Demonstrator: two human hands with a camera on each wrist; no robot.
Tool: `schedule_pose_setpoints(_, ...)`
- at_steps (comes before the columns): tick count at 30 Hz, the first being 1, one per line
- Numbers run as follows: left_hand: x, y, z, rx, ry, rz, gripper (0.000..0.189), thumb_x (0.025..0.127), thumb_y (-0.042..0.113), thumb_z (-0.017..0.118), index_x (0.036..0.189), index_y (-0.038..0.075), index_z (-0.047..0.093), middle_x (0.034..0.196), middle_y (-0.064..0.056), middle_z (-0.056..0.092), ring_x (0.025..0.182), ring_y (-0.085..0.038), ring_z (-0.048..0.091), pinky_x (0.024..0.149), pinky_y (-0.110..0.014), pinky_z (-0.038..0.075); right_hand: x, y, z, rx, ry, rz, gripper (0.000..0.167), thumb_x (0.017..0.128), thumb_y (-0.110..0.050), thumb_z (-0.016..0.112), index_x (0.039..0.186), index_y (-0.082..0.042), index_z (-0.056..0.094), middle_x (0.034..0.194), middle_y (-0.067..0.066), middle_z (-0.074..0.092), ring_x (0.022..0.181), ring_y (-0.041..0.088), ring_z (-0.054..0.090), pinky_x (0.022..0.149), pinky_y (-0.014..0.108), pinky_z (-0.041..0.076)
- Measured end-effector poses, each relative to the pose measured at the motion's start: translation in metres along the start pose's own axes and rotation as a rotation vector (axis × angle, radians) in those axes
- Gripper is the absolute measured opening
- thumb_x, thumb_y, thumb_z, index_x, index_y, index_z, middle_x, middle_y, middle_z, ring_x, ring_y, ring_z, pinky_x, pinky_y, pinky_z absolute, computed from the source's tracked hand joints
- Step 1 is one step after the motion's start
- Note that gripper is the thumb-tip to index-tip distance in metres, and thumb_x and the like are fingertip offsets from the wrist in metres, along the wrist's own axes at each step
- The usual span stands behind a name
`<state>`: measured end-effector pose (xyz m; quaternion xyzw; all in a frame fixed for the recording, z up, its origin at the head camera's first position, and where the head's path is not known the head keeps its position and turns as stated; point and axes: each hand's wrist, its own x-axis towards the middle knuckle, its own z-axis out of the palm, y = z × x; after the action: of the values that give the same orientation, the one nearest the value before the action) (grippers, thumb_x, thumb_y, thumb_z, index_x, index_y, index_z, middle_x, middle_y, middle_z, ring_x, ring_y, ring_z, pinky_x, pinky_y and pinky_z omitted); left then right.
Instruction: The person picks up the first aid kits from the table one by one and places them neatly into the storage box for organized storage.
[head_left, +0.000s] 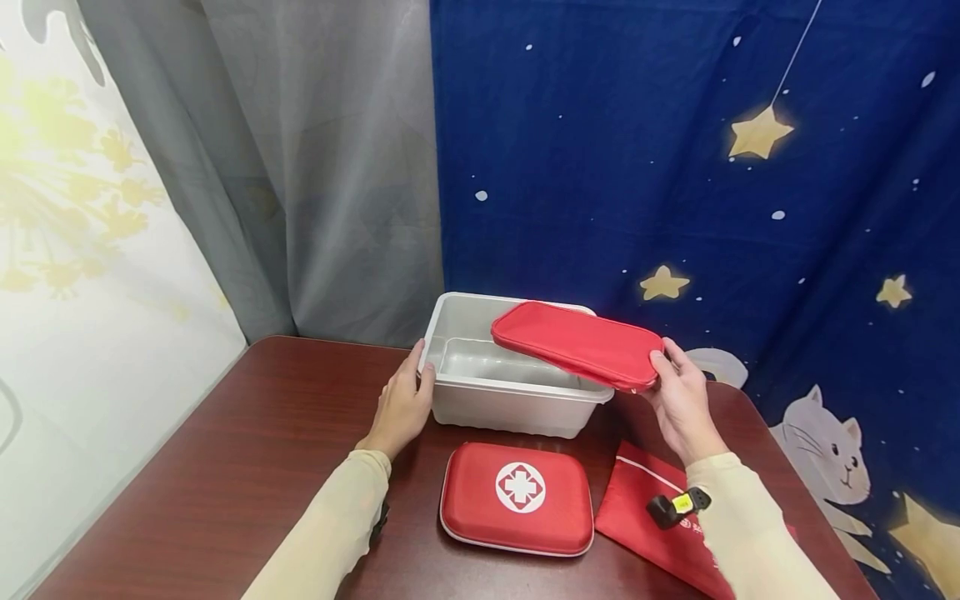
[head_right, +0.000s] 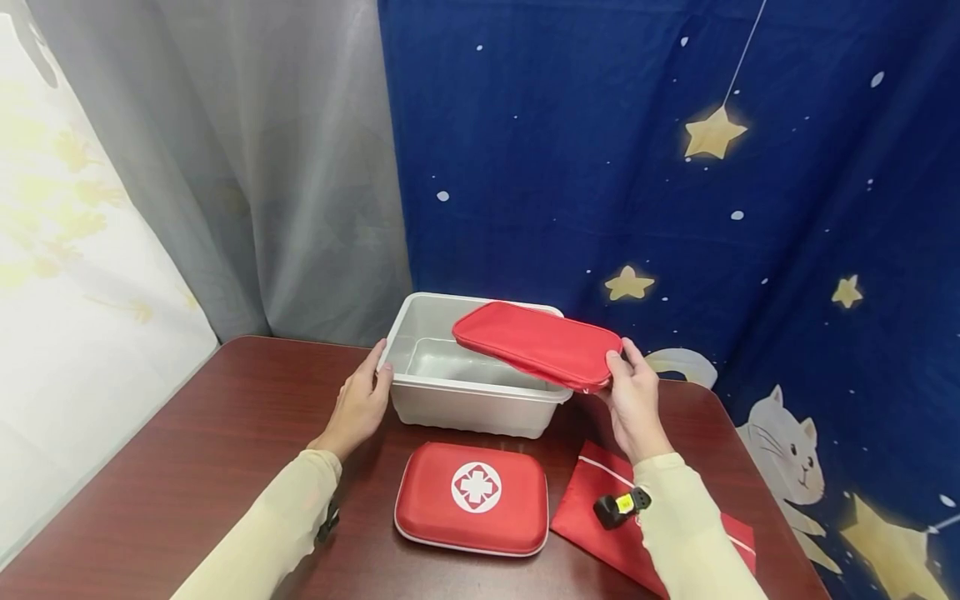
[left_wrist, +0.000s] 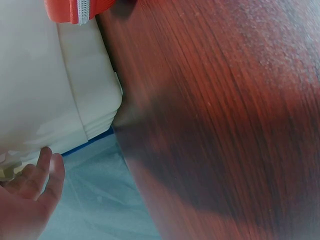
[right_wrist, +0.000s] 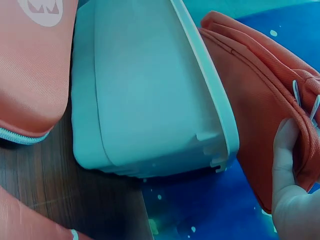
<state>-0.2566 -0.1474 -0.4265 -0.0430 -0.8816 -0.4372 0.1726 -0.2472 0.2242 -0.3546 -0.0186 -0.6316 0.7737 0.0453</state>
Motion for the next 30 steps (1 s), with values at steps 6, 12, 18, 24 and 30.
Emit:
schedule_pose_setpoints(6,0.0,-0.001,-0.001,0.003,-0.002,-0.003,0.054,0.106,0.035,0.04,0.156,0.015,0.035,0.154,-0.009,0.042,0.137,-0.03,0.045,0.11,-0.053,0.036,0.004,0.002,0.012,-0.01,0.004,0.013,0.064,0.109,-0.02,0.036,0.161,-0.011,0.0,0.164,0.017,0.016,0.14,0.025,0.041,0.098,0.027,0.044)
schedule_pose_setpoints(12,-0.001,0.0,-0.001,0.0,-0.001,-0.002,0.054,0.106,0.034,0.04,0.155,0.014,0.035,0.154,-0.011,0.043,0.136,-0.031,0.046,0.109,-0.054,0.036,0.005,0.003,0.023,-0.013,0.007,0.036,0.065,0.108,-0.022,0.039,0.161,-0.011,0.003,0.162,0.016,0.021,0.12,0.01,0.057,0.097,0.026,0.046)
schedule_pose_setpoints(18,0.0,-0.001,0.0,-0.005,0.009,0.001,0.054,0.105,0.033,0.042,0.155,0.014,0.035,0.153,-0.011,0.043,0.136,-0.031,0.046,0.109,-0.055,0.036,0.008,0.006,0.035,-0.012,-0.007,0.054,0.064,0.108,-0.02,0.04,0.161,-0.01,0.005,0.164,0.014,0.018,0.141,0.025,0.04,0.105,0.035,0.038)
schedule_pose_setpoints(24,0.0,-0.002,0.001,-0.012,0.003,0.005,0.054,0.105,0.032,0.043,0.156,0.013,0.035,0.153,-0.013,0.043,0.137,-0.032,0.045,0.11,-0.055,0.035,0.012,0.009,0.045,0.01,-0.01,0.069,0.063,0.108,-0.017,0.039,0.161,-0.01,0.007,0.164,0.014,0.016,0.144,0.026,0.033,0.108,0.039,0.035)
schedule_pose_setpoints(30,-0.001,-0.001,0.002,-0.012,0.01,0.009,0.054,0.105,0.031,0.044,0.155,0.013,0.035,0.153,-0.013,0.043,0.137,-0.032,0.045,0.11,-0.055,0.035,0.014,0.012,0.054,-0.023,-0.007,0.074,0.063,0.107,-0.019,0.041,0.161,-0.009,0.009,0.163,0.015,0.02,0.141,0.026,0.038,0.105,0.036,0.038)
